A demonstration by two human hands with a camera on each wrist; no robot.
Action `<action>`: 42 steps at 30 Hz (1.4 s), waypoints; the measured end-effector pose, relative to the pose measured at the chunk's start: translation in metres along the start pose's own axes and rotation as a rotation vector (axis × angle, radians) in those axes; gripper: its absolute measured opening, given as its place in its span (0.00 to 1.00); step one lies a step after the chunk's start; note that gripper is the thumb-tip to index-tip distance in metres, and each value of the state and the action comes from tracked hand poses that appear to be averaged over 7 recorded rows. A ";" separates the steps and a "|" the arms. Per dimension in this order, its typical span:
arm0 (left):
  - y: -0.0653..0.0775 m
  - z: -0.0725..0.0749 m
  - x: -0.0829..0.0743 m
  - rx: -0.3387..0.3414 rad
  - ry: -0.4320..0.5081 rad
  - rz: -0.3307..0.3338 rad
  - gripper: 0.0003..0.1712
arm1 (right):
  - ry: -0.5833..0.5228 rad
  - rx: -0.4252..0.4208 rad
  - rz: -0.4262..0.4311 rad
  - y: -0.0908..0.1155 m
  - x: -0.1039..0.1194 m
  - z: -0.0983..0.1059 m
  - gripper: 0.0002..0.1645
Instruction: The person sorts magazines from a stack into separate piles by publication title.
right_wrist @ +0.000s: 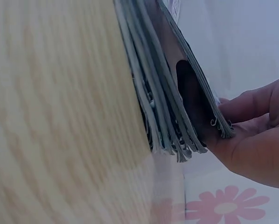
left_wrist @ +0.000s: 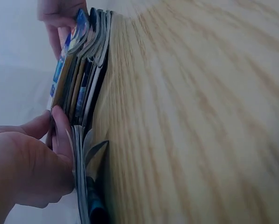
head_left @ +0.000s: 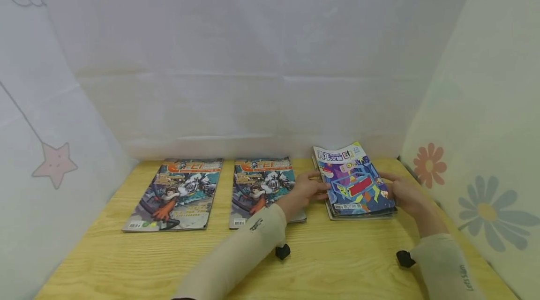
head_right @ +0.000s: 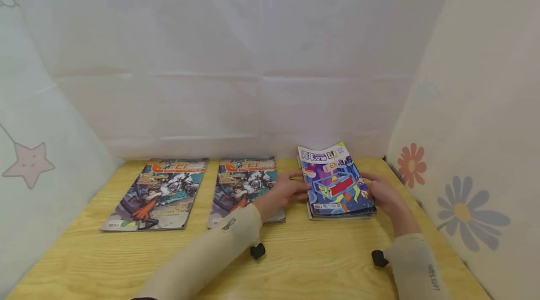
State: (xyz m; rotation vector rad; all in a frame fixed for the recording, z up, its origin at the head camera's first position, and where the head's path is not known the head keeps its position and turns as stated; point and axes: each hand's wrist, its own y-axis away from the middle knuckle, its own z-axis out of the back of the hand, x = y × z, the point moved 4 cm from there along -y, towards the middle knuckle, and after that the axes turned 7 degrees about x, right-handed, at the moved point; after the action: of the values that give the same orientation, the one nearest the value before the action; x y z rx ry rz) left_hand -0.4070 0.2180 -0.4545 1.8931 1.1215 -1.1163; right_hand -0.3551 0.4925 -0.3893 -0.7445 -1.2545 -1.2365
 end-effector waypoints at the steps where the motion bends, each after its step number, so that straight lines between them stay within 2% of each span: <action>1: 0.000 -0.001 0.000 -0.014 -0.018 -0.010 0.38 | 0.022 -0.008 -0.003 -0.001 -0.001 0.000 0.41; 5: 0.001 -0.007 0.001 -0.050 -0.097 -0.042 0.36 | 0.085 -0.046 -0.022 -0.003 -0.005 -0.001 0.36; 11: 0.005 -0.016 -0.001 -0.135 -0.201 -0.066 0.34 | 0.168 -0.047 -0.042 0.000 -0.001 -0.005 0.42; 14: 0.007 -0.018 -0.002 -0.158 -0.254 -0.075 0.34 | 0.223 -0.051 -0.050 0.003 0.002 -0.009 0.41; 20: 0.012 -0.018 -0.003 -0.190 -0.314 -0.084 0.34 | 0.347 -0.080 -0.075 0.005 0.006 -0.010 0.39; 23: 0.012 -0.017 -0.002 -0.199 -0.308 -0.077 0.35 | 0.417 -0.097 -0.090 0.005 0.009 -0.010 0.37; 27: 0.013 -0.018 -0.002 -0.187 -0.290 -0.079 0.35 | 0.502 -0.103 -0.120 0.007 0.013 -0.010 0.33; 32: 0.018 -0.017 -0.004 -0.168 -0.280 -0.063 0.33 | 0.550 -0.097 -0.135 0.012 0.019 -0.012 0.37; 37: 0.027 -0.014 -0.012 -0.078 -0.220 -0.033 0.25 | 0.568 -0.109 -0.113 0.017 0.029 -0.015 0.39; 42: 0.040 -0.003 -0.030 0.007 -0.226 -0.033 0.18 | 0.618 -0.104 -0.043 0.022 0.043 -0.025 0.40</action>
State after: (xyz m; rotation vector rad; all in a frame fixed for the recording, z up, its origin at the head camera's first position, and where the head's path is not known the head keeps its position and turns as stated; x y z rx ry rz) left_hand -0.3779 0.1934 -0.4217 1.7083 1.0261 -1.3174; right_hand -0.3330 0.4628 -0.3497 -0.3589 -0.7044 -1.4315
